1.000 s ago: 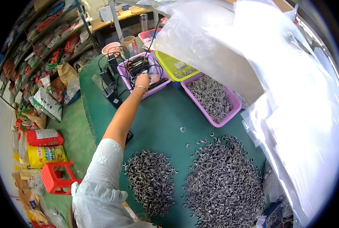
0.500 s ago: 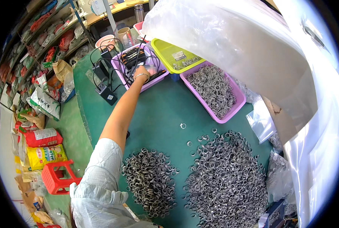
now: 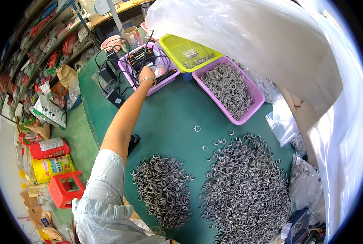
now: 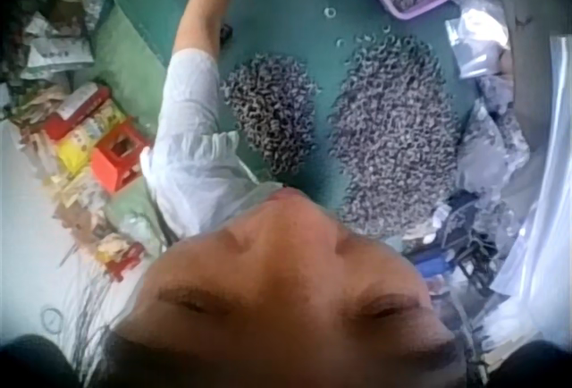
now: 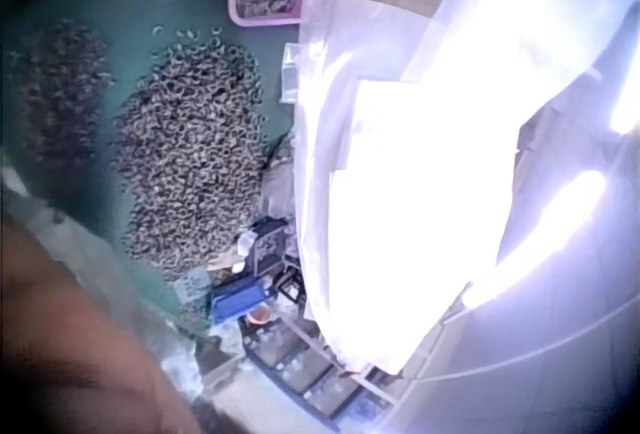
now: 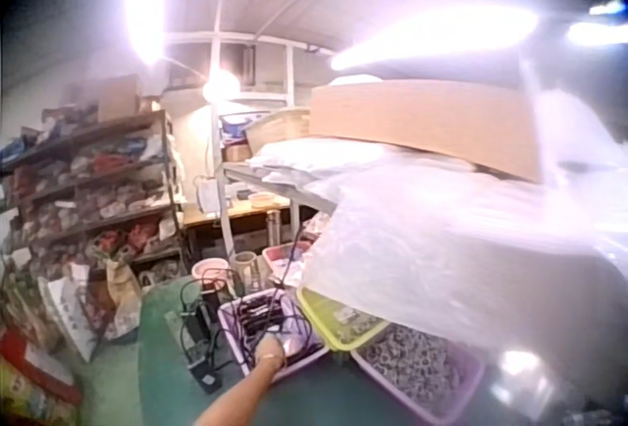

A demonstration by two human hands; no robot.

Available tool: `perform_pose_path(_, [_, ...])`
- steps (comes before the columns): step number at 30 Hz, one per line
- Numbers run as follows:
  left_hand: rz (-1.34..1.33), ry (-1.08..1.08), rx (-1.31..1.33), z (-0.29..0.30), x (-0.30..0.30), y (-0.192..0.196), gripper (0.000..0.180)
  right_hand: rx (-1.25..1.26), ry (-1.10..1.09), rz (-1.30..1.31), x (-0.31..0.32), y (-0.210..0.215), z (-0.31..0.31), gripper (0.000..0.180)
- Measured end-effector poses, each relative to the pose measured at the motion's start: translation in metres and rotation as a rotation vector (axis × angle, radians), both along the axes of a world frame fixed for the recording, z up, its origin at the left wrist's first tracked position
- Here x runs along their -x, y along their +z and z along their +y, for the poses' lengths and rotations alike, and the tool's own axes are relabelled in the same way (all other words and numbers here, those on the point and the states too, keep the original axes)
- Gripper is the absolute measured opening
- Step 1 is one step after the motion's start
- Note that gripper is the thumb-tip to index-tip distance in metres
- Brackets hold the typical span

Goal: The person sorts small metal rings on a green workbench, places them into clear plastic bags, and writes on the bags with a black marker. The person then seals the bags and places them into a blue basket. Other workers are visible in the background performing similar tasks.

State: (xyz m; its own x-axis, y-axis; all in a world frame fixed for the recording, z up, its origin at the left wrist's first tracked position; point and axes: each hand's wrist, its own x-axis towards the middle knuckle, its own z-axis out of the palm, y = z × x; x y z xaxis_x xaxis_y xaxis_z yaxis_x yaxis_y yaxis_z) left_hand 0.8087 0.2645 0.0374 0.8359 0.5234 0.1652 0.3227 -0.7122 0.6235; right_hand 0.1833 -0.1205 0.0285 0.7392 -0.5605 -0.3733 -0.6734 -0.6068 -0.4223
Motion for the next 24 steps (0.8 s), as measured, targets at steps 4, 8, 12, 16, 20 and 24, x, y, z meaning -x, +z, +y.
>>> perform_pose_path(4, [-0.018,-0.034,-0.113,-0.005,0.007,0.007,0.016,0.006,-0.006,0.009,0.005,0.000,-0.003,0.025])
perform_pose_path(8, [-0.035,-0.059,-0.086,-0.004,0.013,0.011,0.015,0.009,-0.004,0.016,0.009,0.000,-0.007,0.026])
perform_pose_path(12, [-0.071,-0.021,-0.039,-0.018,0.026,0.024,0.016,0.019,-0.016,0.028,0.015,-0.001,-0.010,0.027])
perform_pose_path(16, [-0.105,-0.007,-0.064,-0.010,0.021,0.018,0.017,0.026,-0.014,0.032,0.022,-0.001,-0.015,0.028])
perform_pose_path(20, [-0.176,-0.092,-0.251,-0.013,0.032,0.029,0.016,0.040,-0.031,0.054,0.036,-0.001,-0.014,0.028])
perform_pose_path(24, [-0.263,-0.159,-0.439,-0.020,0.040,0.040,0.014,0.058,-0.074,0.073,0.065,0.002,-0.015,0.029])
